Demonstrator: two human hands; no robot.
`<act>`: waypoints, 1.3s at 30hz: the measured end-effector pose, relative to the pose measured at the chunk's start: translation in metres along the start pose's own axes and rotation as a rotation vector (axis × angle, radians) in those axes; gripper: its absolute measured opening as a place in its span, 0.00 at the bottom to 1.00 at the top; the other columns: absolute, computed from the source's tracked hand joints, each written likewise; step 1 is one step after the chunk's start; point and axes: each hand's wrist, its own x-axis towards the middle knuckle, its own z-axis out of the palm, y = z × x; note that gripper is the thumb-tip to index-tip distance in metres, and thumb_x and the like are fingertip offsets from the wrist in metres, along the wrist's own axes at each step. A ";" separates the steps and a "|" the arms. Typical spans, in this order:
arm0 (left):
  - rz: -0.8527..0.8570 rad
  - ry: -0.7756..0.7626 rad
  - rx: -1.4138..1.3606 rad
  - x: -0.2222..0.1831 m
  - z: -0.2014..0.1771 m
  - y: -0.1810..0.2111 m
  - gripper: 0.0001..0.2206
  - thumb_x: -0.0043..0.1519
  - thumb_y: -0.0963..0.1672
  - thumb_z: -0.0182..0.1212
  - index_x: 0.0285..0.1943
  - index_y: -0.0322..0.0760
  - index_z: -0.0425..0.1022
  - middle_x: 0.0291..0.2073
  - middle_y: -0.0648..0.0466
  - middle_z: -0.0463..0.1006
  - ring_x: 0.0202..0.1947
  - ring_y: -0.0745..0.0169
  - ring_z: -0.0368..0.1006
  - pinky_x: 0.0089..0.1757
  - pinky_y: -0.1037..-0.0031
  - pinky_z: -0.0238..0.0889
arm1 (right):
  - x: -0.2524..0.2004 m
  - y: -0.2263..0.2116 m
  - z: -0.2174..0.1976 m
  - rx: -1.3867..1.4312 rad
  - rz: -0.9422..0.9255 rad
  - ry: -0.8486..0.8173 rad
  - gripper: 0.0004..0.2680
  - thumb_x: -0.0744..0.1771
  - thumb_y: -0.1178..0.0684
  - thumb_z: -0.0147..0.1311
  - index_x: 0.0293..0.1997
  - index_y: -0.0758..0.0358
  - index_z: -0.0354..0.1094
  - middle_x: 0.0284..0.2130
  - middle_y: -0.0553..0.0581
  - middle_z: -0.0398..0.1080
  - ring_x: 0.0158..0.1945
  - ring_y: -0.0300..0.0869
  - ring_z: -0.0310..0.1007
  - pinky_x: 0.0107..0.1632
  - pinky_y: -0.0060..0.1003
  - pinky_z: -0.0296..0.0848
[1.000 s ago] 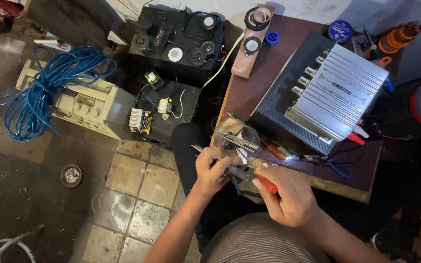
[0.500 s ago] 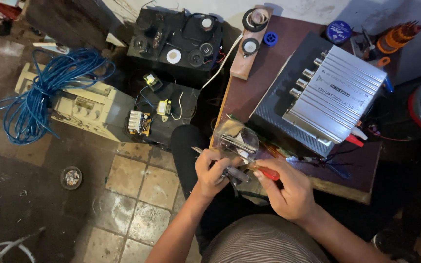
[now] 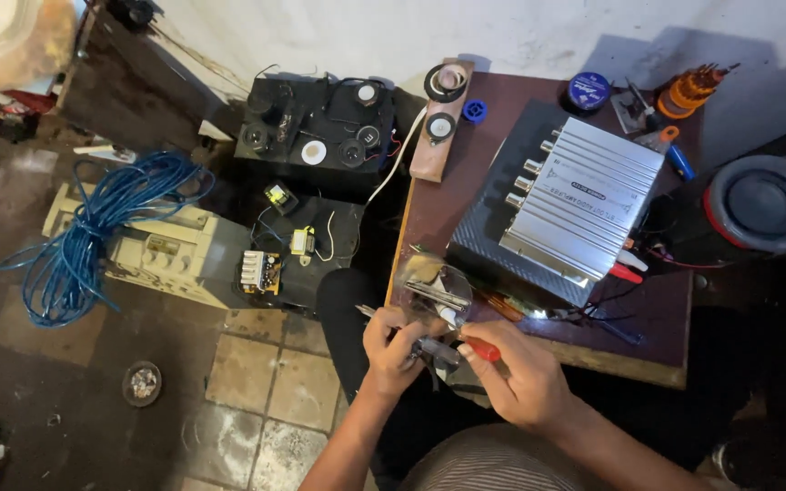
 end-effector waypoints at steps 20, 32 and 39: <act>-0.009 0.069 -0.123 0.006 0.001 -0.002 0.11 0.55 0.34 0.70 0.37 0.31 0.70 0.35 0.50 0.61 0.26 0.59 0.66 0.27 0.71 0.64 | -0.009 -0.012 -0.023 0.115 0.246 0.151 0.09 0.67 0.54 0.53 0.48 0.67 0.72 0.31 0.55 0.81 0.34 0.37 0.85 0.37 0.26 0.84; -0.068 0.120 -0.007 -0.003 0.002 -0.007 0.14 0.52 0.38 0.79 0.36 0.36 0.73 0.34 0.53 0.63 0.26 0.65 0.64 0.28 0.74 0.62 | -0.004 -0.008 -0.027 0.539 0.423 0.302 0.06 0.68 0.63 0.51 0.48 0.74 0.69 0.31 0.67 0.75 0.29 0.46 0.79 0.28 0.32 0.80; -0.057 0.124 -0.122 0.000 0.002 -0.009 0.16 0.48 0.31 0.75 0.38 0.29 0.72 0.35 0.50 0.61 0.23 0.66 0.68 0.25 0.77 0.67 | -0.004 0.003 -0.029 0.682 0.622 0.409 0.07 0.69 0.62 0.50 0.48 0.77 0.69 0.28 0.71 0.73 0.27 0.52 0.77 0.26 0.38 0.74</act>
